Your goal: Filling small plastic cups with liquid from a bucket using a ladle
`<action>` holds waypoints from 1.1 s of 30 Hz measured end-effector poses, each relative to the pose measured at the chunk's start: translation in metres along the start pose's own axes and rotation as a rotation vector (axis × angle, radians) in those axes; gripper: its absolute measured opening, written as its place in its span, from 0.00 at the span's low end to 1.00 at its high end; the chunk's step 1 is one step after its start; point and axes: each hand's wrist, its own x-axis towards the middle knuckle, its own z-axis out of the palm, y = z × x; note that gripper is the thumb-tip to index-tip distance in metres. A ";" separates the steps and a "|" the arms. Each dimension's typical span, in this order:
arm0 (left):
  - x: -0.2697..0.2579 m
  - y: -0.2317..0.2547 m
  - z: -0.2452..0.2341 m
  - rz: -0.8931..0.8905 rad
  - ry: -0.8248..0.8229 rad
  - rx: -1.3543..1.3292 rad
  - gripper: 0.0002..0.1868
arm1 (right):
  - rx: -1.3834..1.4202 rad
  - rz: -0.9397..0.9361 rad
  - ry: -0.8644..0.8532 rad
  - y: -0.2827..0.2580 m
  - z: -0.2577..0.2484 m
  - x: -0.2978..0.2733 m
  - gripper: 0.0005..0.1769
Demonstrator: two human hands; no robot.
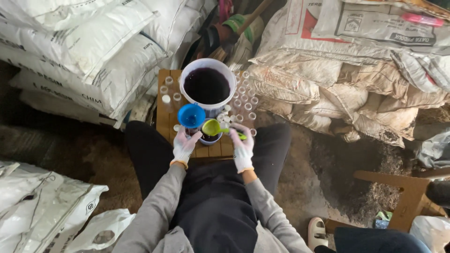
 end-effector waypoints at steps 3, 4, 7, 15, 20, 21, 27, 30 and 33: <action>0.002 -0.007 -0.002 0.031 -0.065 0.088 0.26 | -0.053 0.122 -0.039 0.042 -0.006 0.006 0.17; 0.003 -0.003 -0.001 0.028 -0.065 0.088 0.26 | -0.055 0.125 -0.039 0.044 -0.007 0.008 0.17; 0.002 -0.001 0.002 0.043 -0.072 0.106 0.30 | -0.133 0.184 -0.044 0.057 -0.010 0.006 0.16; 0.010 -0.007 0.005 0.043 -0.107 0.113 0.28 | -0.310 0.235 -0.081 0.100 -0.020 0.014 0.11; 0.009 0.007 -0.002 0.002 -0.150 0.079 0.29 | -0.362 0.226 -0.089 0.089 -0.011 0.014 0.09; 0.010 0.011 -0.003 -0.016 -0.158 0.067 0.28 | -0.360 0.200 -0.088 0.090 -0.009 0.017 0.09; 0.010 0.008 -0.003 -0.001 -0.159 0.044 0.25 | -0.425 0.141 -0.143 0.086 -0.008 0.013 0.10; 0.012 -0.004 0.003 0.014 -0.168 0.061 0.30 | -0.444 0.175 -0.134 0.082 -0.011 0.014 0.11; 0.010 0.001 -0.007 0.045 -0.158 0.032 0.32 | -0.341 0.188 -0.092 0.074 -0.010 0.015 0.10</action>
